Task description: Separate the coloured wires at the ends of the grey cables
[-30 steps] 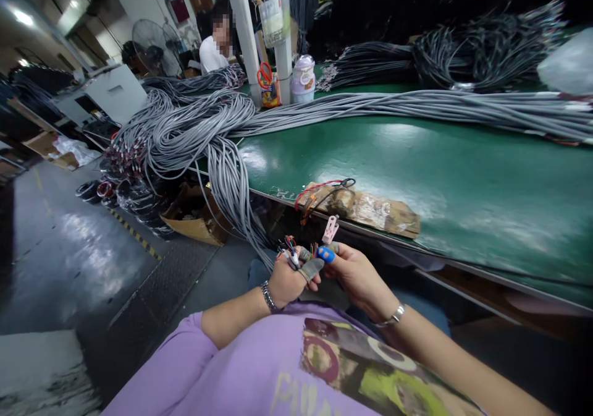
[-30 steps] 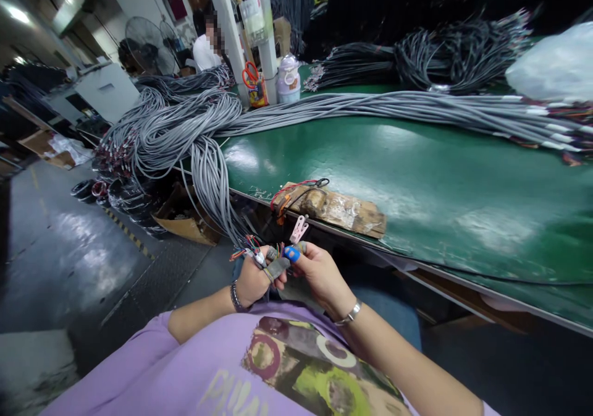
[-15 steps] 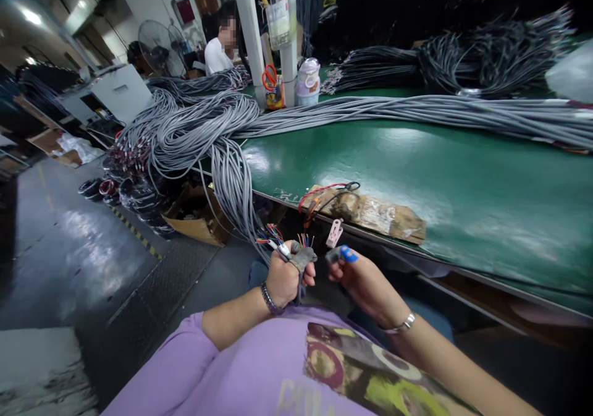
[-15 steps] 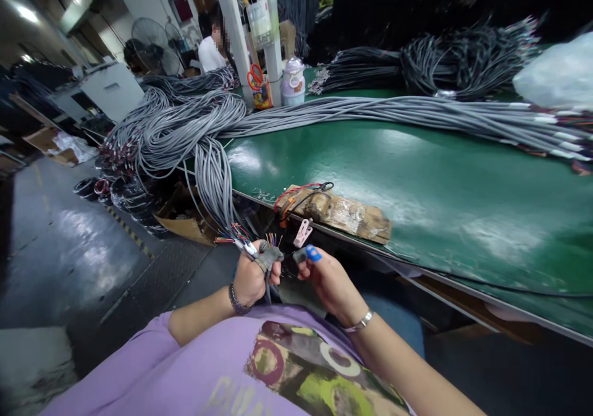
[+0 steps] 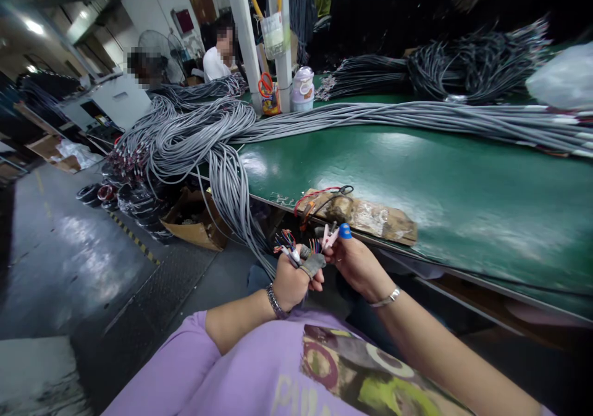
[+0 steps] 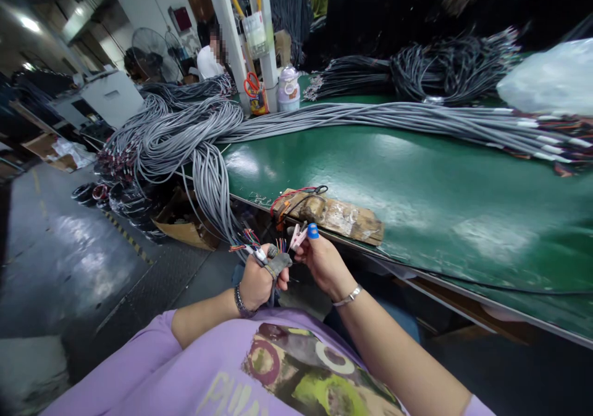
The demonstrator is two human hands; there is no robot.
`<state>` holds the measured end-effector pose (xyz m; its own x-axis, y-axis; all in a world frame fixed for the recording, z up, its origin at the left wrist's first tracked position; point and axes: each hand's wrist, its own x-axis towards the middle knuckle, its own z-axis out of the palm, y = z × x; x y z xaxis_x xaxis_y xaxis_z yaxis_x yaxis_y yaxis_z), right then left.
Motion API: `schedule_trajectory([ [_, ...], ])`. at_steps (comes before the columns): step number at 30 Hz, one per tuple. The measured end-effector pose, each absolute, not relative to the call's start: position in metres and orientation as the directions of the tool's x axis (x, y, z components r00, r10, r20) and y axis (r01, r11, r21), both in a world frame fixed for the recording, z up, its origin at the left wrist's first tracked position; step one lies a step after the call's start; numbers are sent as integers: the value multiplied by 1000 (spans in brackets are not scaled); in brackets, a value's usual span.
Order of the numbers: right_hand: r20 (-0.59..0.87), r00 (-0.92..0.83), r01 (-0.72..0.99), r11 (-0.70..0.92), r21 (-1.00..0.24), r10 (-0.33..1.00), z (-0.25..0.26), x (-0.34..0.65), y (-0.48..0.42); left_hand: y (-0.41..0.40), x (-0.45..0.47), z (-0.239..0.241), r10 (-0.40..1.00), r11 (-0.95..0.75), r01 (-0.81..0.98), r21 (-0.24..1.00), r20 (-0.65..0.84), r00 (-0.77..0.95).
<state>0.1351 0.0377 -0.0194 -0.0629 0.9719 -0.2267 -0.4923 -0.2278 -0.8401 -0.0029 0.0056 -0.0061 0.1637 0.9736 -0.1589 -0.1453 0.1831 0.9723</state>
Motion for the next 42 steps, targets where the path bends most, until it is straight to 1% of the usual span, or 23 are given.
schedule_trajectory([
  [2, -285, -142, -596, -312, -740, 948, -21, 133, 42, 6, -3, -6, 973, 179, -128, 976, -157, 167],
  [5, -295, -139, -678, -308, -667, 945, -20, 130, 46, 7, -2, -5, 969, 193, -83, 978, -177, 170],
  [8, -289, -123, -706, -289, -647, 949, -19, 128, 46, 7, -3, -2, 965, 202, -54, 978, -189, 183],
  [10, -281, -147, -706, -300, -642, 948, -20, 129, 44, 6, -4, -1, 965, 197, -53, 979, -185, 184],
  [13, -281, -213, -691, -348, -633, 936, -24, 134, 38, 3, -7, -3, 969, 186, -56, 981, -174, 175],
  [17, -331, -257, -676, -414, -609, 908, -32, 143, 31, 1, -15, -4, 978, 154, -48, 987, -146, 148],
  [21, -347, -272, -654, -437, -618, 898, -31, 147, 30, 4, -20, 2, 994, 83, 3, 997, -83, 70],
  [23, -338, -273, -635, -432, -640, 901, -26, 146, 33, 6, -20, 8, 997, 29, 41, 999, -32, 64],
  [28, -255, -225, -589, -340, -733, 940, -12, 139, 39, 15, -17, 9, 993, -110, 132, 985, 102, 65],
  [31, -239, -185, -607, -302, -735, 953, -8, 136, 38, 20, -16, 0, 985, -172, 177, 969, 168, 37],
  [38, -236, -182, -604, -298, -739, 954, -9, 133, 33, 22, -16, -10, 977, -211, 229, 950, 209, 35],
  [42, -250, -198, -624, -319, -713, 948, -9, 132, 34, 23, -17, -7, 974, -223, 250, 942, 228, 12],
])
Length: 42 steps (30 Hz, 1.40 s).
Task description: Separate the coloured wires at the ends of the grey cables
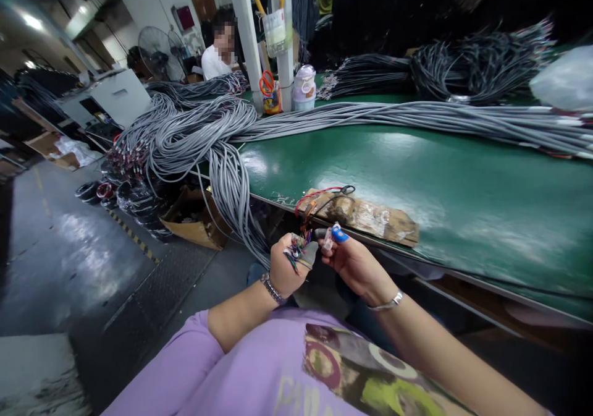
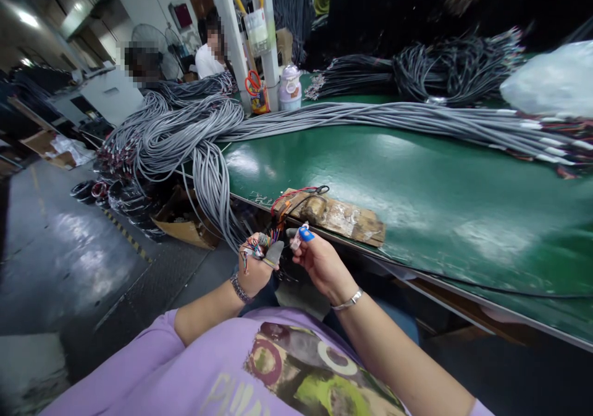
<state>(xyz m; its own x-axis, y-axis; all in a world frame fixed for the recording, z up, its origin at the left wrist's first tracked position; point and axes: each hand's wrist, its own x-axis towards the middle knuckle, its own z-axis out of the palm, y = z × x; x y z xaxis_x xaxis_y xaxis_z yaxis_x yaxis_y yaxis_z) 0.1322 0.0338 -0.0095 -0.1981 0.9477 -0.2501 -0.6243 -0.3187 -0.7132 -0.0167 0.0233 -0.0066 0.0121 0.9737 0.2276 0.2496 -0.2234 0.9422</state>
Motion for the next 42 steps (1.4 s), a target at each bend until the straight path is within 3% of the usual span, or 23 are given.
schedule_trajectory([
  [10, -379, -164, -666, -386, -638, 911, -11, 136, 39, 28, -11, -6, 975, -215, 244, 946, 221, 0],
  [19, -275, -114, -659, -280, -698, 955, -18, 132, 39, 18, -7, -4, 977, -212, 277, 937, 200, 71],
  [27, -360, -139, -674, -355, -648, 922, -14, 132, 37, 21, -13, -4, 984, -176, 227, 958, 175, 25],
  [35, -260, -359, -586, -433, -685, 896, -12, 133, 17, 18, -21, -4, 976, -213, 244, 946, 217, 11],
  [42, -231, -247, -545, -332, -770, 941, -16, 118, 4, 5, -24, -9, 993, -120, 213, 970, 112, 47],
])
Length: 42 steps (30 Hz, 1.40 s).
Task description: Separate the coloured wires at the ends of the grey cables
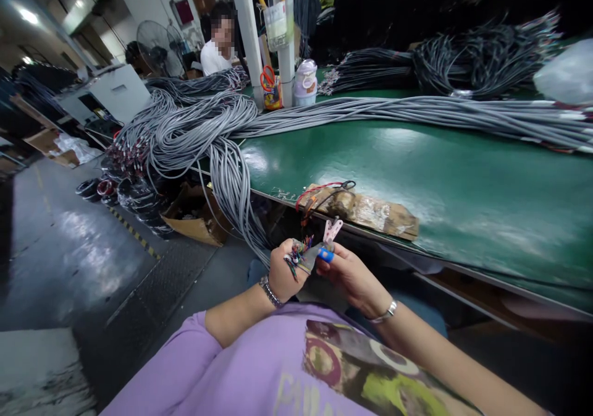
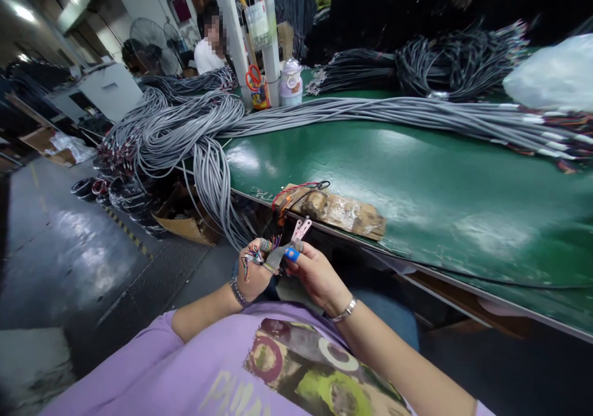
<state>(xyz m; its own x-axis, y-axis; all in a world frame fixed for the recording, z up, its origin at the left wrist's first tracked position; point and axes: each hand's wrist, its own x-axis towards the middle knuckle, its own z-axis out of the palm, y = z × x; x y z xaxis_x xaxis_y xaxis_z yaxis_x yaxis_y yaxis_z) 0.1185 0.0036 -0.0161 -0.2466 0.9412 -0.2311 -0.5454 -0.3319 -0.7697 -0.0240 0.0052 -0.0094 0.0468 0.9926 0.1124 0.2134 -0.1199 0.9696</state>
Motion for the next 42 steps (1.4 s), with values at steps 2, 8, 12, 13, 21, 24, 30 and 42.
schedule_trajectory([
  [2, -236, -255, -556, -342, -757, 938, -17, 118, 5, 3, -24, -6, 995, -80, 147, 986, 69, 76],
  [8, -279, -359, -609, -450, -654, 891, -14, 124, 7, 0, -31, -3, 959, 43, -60, 997, -25, 283],
  [12, -263, -391, -604, -461, -650, 882, -12, 126, 6, 1, -36, -10, 933, 115, -120, 986, -65, 355],
  [13, -260, -394, -602, -461, -652, 882, -12, 126, 7, 1, -36, -10, 930, 132, -126, 983, -78, 360],
  [21, -260, -405, -563, -464, -684, 876, -17, 127, 8, 3, -35, -14, 903, 216, -127, 968, -149, 403],
  [24, -297, -383, -544, -473, -693, 875, -18, 127, 8, 3, -36, -13, 893, 188, -69, 980, -142, 427],
  [30, -336, -324, -678, -465, -569, 884, -23, 137, 19, 0, -36, 3, 949, 12, -14, 1000, -7, 315],
  [42, -244, -273, -713, -366, -599, 931, -11, 130, 38, 13, -14, -8, 945, 109, -119, 987, -66, 319],
])
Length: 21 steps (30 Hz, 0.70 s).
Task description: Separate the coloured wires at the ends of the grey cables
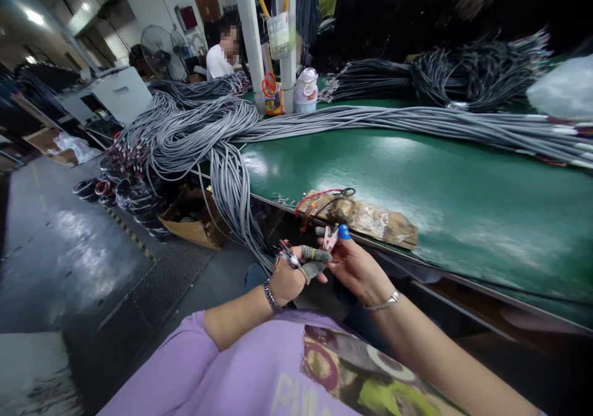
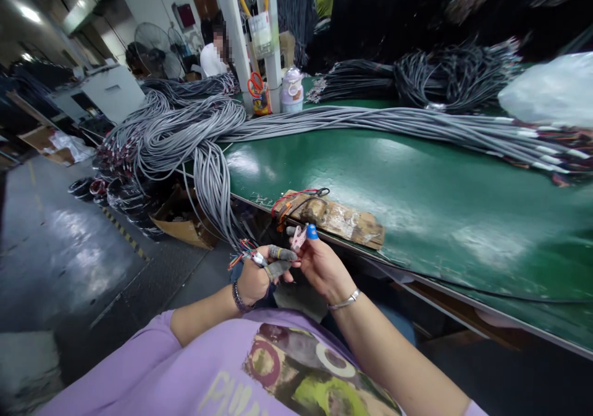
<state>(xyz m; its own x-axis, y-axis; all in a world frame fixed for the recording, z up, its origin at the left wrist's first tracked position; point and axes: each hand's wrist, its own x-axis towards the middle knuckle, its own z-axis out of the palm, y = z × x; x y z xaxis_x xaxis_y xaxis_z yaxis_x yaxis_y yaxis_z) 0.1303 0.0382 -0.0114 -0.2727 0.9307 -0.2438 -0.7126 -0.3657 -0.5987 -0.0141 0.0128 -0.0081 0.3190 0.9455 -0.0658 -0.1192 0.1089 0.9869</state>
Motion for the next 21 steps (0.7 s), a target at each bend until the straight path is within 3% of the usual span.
schedule_trajectory([
  [10, -282, -261, -720, -381, -579, 923, -8, 131, 34, 12, -15, -14, 944, 151, -166, 975, -93, 317],
  [21, -396, -270, -729, -455, -511, 878, -34, 155, 20, 4, -28, -16, 940, 316, -411, 855, -223, 259],
])
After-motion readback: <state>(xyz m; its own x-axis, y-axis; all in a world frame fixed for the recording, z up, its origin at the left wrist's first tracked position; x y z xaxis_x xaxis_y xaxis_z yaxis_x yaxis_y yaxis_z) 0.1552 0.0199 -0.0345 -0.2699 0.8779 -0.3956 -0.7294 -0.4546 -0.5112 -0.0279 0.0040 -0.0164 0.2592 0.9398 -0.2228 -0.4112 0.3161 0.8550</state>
